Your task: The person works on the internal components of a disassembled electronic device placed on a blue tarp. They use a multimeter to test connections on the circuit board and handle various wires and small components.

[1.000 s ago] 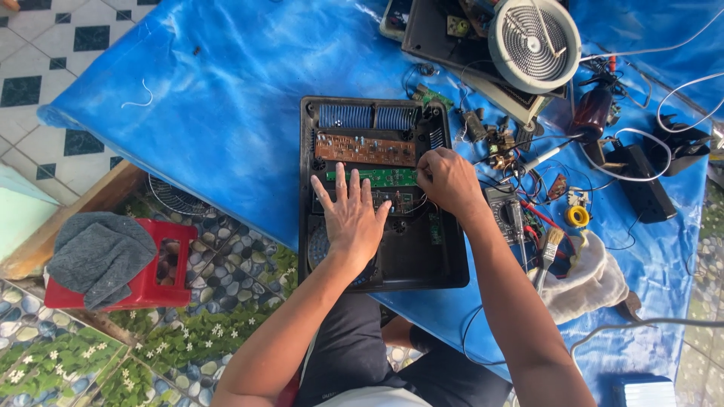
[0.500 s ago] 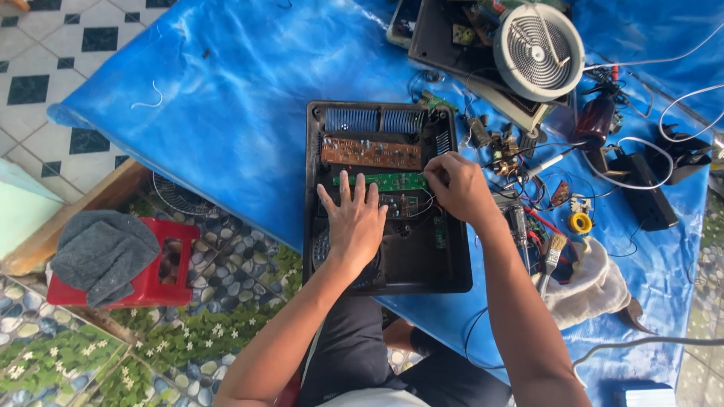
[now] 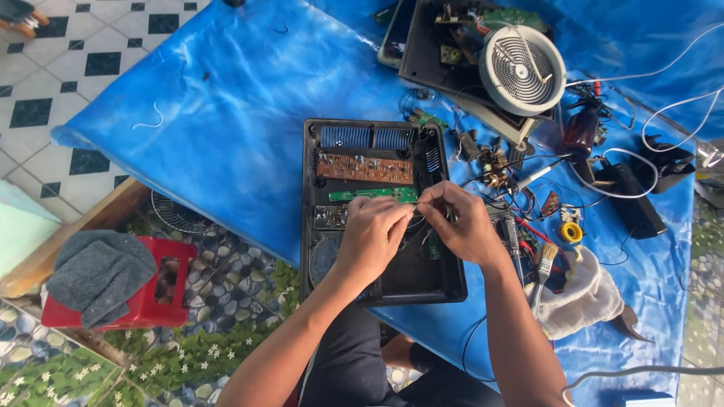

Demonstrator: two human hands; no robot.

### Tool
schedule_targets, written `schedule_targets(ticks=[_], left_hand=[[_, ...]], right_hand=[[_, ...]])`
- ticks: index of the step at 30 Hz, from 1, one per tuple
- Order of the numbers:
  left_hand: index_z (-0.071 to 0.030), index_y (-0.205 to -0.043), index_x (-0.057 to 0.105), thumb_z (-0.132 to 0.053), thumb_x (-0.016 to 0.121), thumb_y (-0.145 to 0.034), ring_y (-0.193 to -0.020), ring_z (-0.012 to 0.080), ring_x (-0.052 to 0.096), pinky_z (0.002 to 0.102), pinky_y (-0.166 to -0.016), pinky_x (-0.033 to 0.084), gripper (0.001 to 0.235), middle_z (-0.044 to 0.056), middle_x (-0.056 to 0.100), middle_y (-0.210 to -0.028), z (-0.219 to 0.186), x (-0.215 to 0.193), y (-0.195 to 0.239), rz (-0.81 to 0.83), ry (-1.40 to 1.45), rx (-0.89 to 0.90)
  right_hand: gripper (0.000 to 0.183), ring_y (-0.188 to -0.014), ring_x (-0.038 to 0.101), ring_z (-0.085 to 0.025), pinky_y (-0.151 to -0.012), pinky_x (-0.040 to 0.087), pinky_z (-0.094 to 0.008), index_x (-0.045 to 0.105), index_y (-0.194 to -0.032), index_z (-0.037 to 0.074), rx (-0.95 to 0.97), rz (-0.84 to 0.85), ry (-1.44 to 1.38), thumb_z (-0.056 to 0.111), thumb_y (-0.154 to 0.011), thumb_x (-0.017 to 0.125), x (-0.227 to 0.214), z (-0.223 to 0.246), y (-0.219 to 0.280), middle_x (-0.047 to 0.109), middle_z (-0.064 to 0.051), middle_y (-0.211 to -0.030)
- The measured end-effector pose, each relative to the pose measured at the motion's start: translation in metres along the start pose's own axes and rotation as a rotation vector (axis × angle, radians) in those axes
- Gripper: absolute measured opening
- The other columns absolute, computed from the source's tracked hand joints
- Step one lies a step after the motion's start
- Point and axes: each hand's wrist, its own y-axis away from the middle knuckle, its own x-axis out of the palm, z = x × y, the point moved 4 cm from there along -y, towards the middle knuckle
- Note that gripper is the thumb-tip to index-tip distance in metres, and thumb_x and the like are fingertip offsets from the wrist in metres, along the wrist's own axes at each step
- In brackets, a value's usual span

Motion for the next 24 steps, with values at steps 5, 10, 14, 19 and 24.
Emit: schedule_targets(ticks=[5, 10, 14, 19, 24], left_hand=[[-0.022, -0.093, 0.077, -0.011, 0.065, -0.095, -0.087, 0.0264, 0.076, 0.038, -0.078, 0.056, 0.016, 0.002, 0.078, -0.084, -0.027, -0.031, -0.002, -0.274, 0.294, 0.014], [-0.018, -0.096, 0.078, -0.011, 0.068, -0.095, -0.082, 0.0255, 0.077, 0.037, -0.077, 0.057, 0.013, 0.003, 0.078, -0.079, -0.038, -0.047, 0.007, -0.271, 0.280, -0.061], [-0.007, -0.102, 0.080, -0.006, 0.063, -0.098, -0.073, 0.0300, 0.078, 0.037, -0.068, 0.060, 0.017, 0.016, 0.078, -0.079, -0.053, -0.061, 0.010, -0.203, 0.490, -0.165], [-0.006, -0.100, 0.081, -0.014, 0.070, -0.097, -0.071, 0.0288, 0.079, 0.031, -0.062, 0.059, 0.015, 0.015, 0.078, -0.074, -0.058, -0.053, 0.022, -0.118, 0.625, -0.256], [-0.008, -0.096, 0.083, -0.013, 0.067, -0.097, -0.067, 0.0253, 0.079, 0.029, -0.058, 0.061, 0.016, 0.012, 0.078, -0.069, -0.061, -0.055, 0.034, -0.110, 0.653, -0.291]], right_hand=[[0.006, -0.066, 0.060, -0.021, -0.064, 0.053, -0.034, 0.073, -0.100, 0.001, -0.054, -0.009, 0.003, -0.002, -0.095, 0.074, -0.002, 0.020, 0.003, 0.067, -0.009, -0.079], [0.004, -0.067, 0.059, -0.024, -0.064, 0.052, -0.037, 0.070, -0.100, 0.001, -0.131, -0.048, 0.084, -0.002, -0.098, 0.070, -0.005, 0.041, 0.008, 0.063, -0.010, -0.078], [0.003, -0.066, 0.061, -0.024, -0.063, 0.053, -0.035, 0.069, -0.098, 0.001, -0.186, -0.030, 0.122, -0.001, -0.097, 0.071, -0.002, 0.049, 0.013, 0.063, -0.009, -0.078], [0.006, -0.069, 0.063, -0.025, -0.066, 0.055, -0.035, 0.070, -0.097, 0.003, -0.153, -0.017, 0.107, 0.000, -0.094, 0.073, 0.004, 0.047, 0.022, 0.066, -0.008, -0.081], [0.006, -0.070, 0.064, -0.025, -0.067, 0.055, -0.035, 0.070, -0.097, 0.004, -0.139, 0.007, 0.087, 0.000, -0.094, 0.072, 0.008, 0.050, 0.029, 0.066, -0.008, -0.082]])
